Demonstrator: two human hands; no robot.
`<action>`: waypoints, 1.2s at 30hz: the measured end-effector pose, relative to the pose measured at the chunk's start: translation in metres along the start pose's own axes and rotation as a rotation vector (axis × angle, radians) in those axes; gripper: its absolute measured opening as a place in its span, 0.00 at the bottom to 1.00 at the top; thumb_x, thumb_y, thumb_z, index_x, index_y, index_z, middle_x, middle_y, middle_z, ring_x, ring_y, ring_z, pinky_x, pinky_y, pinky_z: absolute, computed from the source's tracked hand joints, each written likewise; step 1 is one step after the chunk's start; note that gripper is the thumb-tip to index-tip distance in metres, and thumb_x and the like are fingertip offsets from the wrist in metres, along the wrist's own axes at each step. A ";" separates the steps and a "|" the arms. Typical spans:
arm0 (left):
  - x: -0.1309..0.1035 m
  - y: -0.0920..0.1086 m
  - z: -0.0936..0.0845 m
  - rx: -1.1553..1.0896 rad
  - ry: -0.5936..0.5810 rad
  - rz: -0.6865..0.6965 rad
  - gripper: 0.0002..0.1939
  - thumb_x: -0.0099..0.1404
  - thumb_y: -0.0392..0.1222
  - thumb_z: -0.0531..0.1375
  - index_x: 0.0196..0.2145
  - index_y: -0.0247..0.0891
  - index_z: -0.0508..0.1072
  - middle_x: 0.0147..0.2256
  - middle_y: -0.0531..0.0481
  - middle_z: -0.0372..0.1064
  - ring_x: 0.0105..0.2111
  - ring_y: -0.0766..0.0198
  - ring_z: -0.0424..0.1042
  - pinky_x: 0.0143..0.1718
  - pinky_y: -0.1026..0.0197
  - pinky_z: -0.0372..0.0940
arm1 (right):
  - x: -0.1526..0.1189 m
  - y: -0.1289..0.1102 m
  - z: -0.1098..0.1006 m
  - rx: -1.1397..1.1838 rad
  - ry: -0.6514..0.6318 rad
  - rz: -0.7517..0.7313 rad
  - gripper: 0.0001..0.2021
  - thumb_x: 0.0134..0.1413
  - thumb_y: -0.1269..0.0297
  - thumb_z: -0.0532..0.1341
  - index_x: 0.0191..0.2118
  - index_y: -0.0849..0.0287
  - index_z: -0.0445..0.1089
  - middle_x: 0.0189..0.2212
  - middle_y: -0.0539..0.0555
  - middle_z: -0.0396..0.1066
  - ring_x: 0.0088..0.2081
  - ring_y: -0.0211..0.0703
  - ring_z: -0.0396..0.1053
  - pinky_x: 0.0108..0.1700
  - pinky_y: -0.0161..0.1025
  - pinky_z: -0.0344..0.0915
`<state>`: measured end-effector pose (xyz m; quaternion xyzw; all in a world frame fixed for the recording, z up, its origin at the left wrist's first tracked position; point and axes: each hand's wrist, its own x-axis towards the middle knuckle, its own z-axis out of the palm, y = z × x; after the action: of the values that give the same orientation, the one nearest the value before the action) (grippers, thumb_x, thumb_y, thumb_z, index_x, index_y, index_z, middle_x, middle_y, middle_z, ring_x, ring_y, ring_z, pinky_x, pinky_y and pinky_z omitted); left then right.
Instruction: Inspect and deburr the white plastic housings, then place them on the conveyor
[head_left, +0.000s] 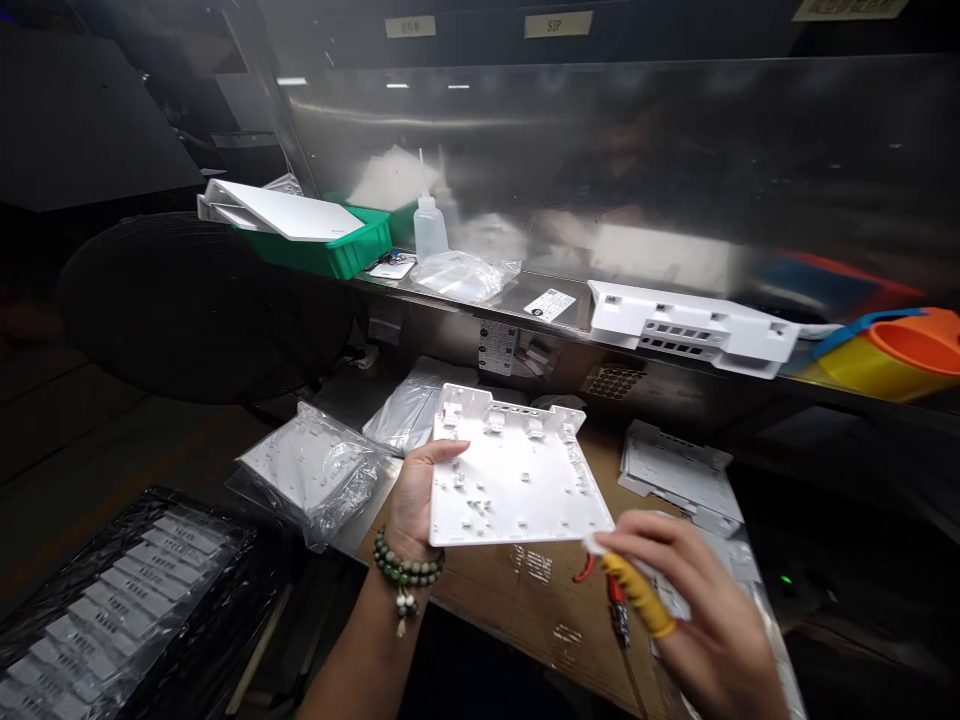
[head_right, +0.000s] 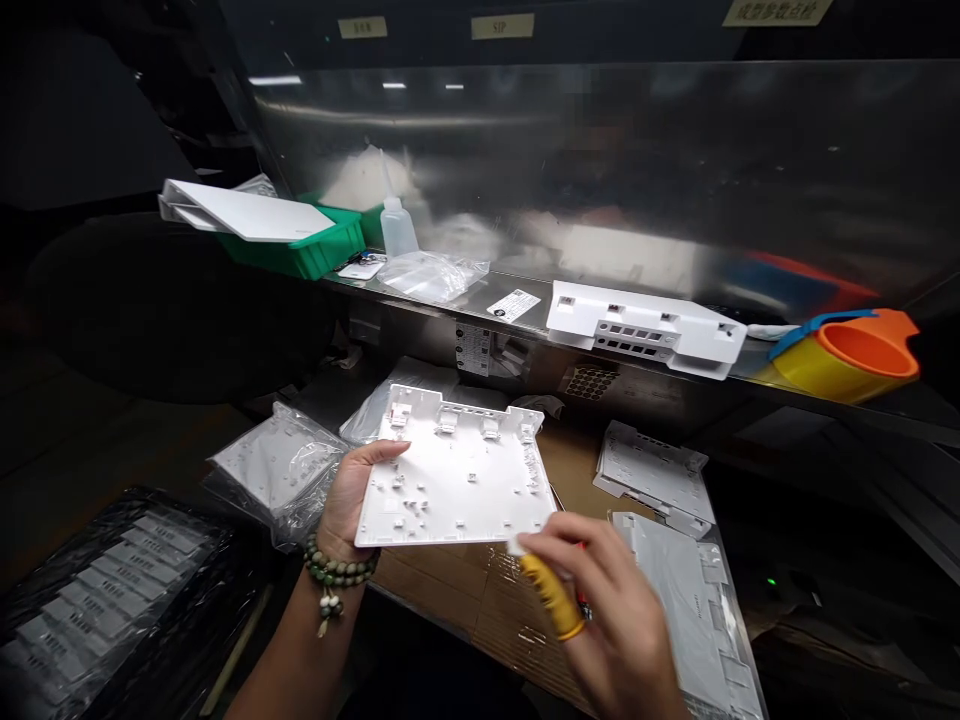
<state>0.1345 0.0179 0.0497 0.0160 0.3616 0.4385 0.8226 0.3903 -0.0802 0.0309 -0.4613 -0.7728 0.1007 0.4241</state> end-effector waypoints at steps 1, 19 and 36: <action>-0.001 0.005 -0.006 0.040 -0.024 0.007 0.32 0.57 0.35 0.60 0.60 0.27 0.68 0.45 0.34 0.81 0.47 0.39 0.80 0.55 0.35 0.69 | -0.006 0.012 -0.011 -0.039 0.060 0.064 0.16 0.64 0.72 0.60 0.53 0.50 0.75 0.48 0.56 0.72 0.49 0.47 0.73 0.47 0.41 0.72; -0.002 0.024 -0.049 0.544 -0.028 0.409 0.16 0.57 0.43 0.57 0.35 0.46 0.85 0.35 0.55 0.83 0.52 0.44 0.76 0.39 0.45 0.70 | -0.026 0.043 -0.011 -0.159 0.161 0.015 0.20 0.62 0.79 0.59 0.55 0.51 0.76 0.42 0.57 0.72 0.44 0.47 0.72 0.44 0.46 0.73; -0.007 0.005 -0.113 0.115 -0.055 -0.069 0.44 0.59 0.28 0.62 0.71 0.44 0.56 0.52 0.46 0.79 0.54 0.39 0.75 0.53 0.34 0.72 | 0.030 0.055 0.000 -0.101 0.362 0.043 0.19 0.63 0.79 0.60 0.52 0.51 0.77 0.44 0.55 0.72 0.46 0.46 0.70 0.48 0.45 0.70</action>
<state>0.0598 -0.0171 -0.0279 0.0629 0.3636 0.3879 0.8446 0.4184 -0.0259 0.0183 -0.5090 -0.6779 -0.0138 0.5303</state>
